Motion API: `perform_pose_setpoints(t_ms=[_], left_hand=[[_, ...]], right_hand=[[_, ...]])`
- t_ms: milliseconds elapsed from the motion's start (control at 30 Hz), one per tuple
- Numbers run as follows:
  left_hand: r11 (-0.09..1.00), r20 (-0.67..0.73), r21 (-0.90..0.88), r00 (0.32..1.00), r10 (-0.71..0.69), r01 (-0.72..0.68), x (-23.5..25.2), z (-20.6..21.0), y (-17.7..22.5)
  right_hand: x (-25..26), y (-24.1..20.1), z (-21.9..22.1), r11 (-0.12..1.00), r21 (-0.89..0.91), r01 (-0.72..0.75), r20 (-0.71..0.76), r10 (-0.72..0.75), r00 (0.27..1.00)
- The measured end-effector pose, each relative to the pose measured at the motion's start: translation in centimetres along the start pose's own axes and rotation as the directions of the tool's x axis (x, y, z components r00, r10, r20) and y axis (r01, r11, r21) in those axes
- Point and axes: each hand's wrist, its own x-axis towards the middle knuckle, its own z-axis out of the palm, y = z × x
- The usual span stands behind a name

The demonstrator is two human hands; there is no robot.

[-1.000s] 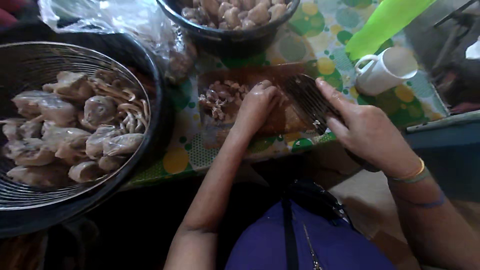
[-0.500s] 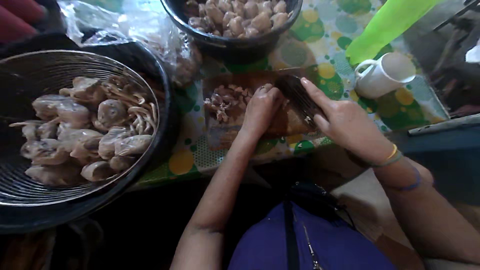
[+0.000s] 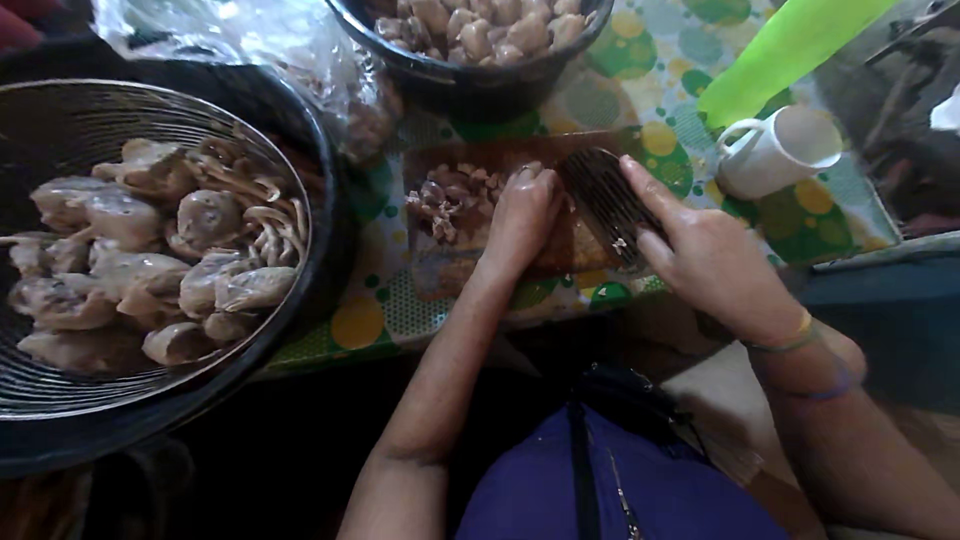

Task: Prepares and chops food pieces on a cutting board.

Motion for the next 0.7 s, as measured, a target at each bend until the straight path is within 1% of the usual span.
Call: perform_pose_setpoints(t_ms=[100,200,267,333,400,433,467,533,600,667,700], left_hand=[[1.000,0.001,0.019,1.000,0.013,-0.013,0.2,-0.1,0.1],[0.999,-0.003,0.032,1.000,0.029,-0.029,0.1,-0.1,0.1],[0.999,-0.037,0.027,0.998,0.042,-0.041,-0.1,0.2,0.0],[1.000,-0.056,0.019,0.998,0.019,-0.018,-0.1,0.2,0.0],[1.000,-0.045,-0.011,0.999,-0.012,0.012,-0.1,0.0,0.1],[0.999,-0.041,-0.033,0.999,-0.011,0.010,0.0,-0.1,0.0],[0.998,-0.030,-0.057,1.000,-0.005,0.003,0.1,-0.2,0.1],[0.997,-0.002,-0.077,1.000,0.030,-0.030,0.3,-0.2,0.5],[0.996,0.049,-0.062,0.996,0.073,-0.070,0.9,0.4,1.3],[0.997,0.105,-0.003,0.991,0.082,-0.082,1.7,1.3,2.1],[0.995,0.109,0.041,0.990,0.087,-0.092,2.1,1.7,2.4]], right_hand=[[2.2,-1.4,1.1,0.999,-0.035,-0.009,-0.035,0.008,0.999],[3.2,-1.8,1.0,1.000,0.002,-0.025,0.000,0.025,1.000],[2.3,-0.7,0.8,1.000,0.023,-0.011,0.014,0.011,1.000],[0.8,0.5,0.1,0.998,0.062,-0.022,0.064,0.018,0.998],[-1.0,1.8,-0.8,0.980,0.175,-0.099,0.124,0.077,0.989],[-1.7,2.6,-1.1,0.956,0.262,-0.133,0.110,0.108,0.988],[-2.5,3.4,-1.1,0.919,0.365,-0.150,0.053,0.140,0.989],[-3.8,4.6,-1.0,0.836,0.535,-0.121,-0.093,0.201,0.975],[-4.7,5.0,-1.1,0.784,0.616,-0.079,-0.192,0.246,0.950],[-5.2,5.1,-1.1,0.752,0.659,-0.035,-0.243,0.257,0.935],[-5.3,5.0,-0.9,0.746,0.666,-0.022,-0.255,0.255,0.933]])
